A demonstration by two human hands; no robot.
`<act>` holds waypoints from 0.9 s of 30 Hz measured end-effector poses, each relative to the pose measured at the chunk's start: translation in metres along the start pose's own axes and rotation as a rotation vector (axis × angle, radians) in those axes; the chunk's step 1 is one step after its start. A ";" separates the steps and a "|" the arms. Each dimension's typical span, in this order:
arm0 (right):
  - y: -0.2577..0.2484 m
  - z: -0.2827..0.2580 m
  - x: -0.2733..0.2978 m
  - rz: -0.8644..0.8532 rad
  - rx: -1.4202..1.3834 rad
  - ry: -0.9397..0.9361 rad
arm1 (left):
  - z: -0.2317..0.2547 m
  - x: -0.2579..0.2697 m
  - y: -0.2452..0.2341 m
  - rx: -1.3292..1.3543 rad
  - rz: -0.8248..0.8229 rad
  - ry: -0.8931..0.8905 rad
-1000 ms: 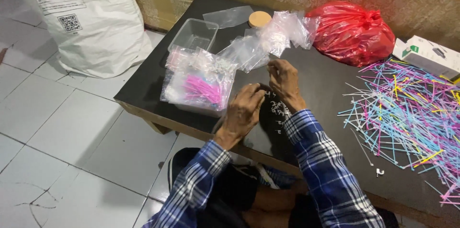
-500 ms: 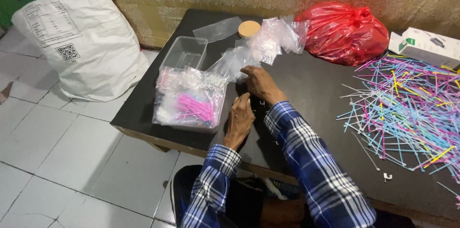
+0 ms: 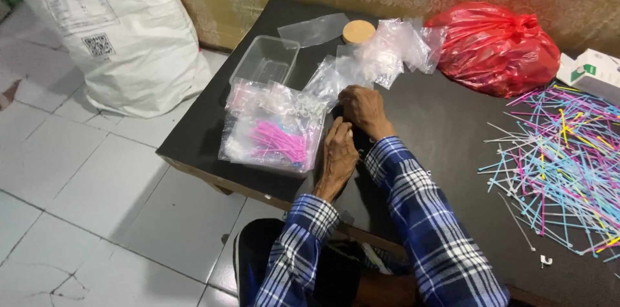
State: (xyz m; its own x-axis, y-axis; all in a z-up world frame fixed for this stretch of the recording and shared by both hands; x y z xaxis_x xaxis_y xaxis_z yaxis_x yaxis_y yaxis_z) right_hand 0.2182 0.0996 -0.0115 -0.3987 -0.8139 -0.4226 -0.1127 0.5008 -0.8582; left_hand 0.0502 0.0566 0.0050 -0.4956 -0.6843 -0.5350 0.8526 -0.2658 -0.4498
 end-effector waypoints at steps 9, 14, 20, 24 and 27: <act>-0.046 -0.011 0.009 -0.157 -0.228 -0.006 | 0.009 0.003 -0.002 -0.004 0.119 0.184; -0.091 -0.012 0.025 0.100 -0.439 0.049 | 0.010 0.001 -0.003 -0.033 0.051 0.116; -0.155 -0.005 0.053 0.144 -0.896 0.274 | 0.028 -0.004 -0.018 -0.049 0.029 0.099; -0.183 0.002 0.089 0.106 -1.276 0.316 | 0.040 -0.003 -0.025 0.048 0.053 0.126; -0.185 0.026 0.115 0.113 -1.411 0.360 | 0.066 -0.003 -0.036 0.084 0.043 0.159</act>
State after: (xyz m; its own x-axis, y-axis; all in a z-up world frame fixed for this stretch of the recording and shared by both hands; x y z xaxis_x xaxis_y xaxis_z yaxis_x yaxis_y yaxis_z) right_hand 0.2166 -0.0948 0.0912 -0.6432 -0.7415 -0.1909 -0.7619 0.5950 0.2561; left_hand 0.0316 0.0232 0.0697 -0.4724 -0.5823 -0.6617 0.8813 -0.2986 -0.3664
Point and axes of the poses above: each hand's wrist, its own x-axis away from the middle knuckle, its own y-axis out of the palm, z = x × y, the point moved 7 cm from there along -x, towards the middle knuckle, and after that the axes turned 3 degrees about -x, right-handed, at the moved point
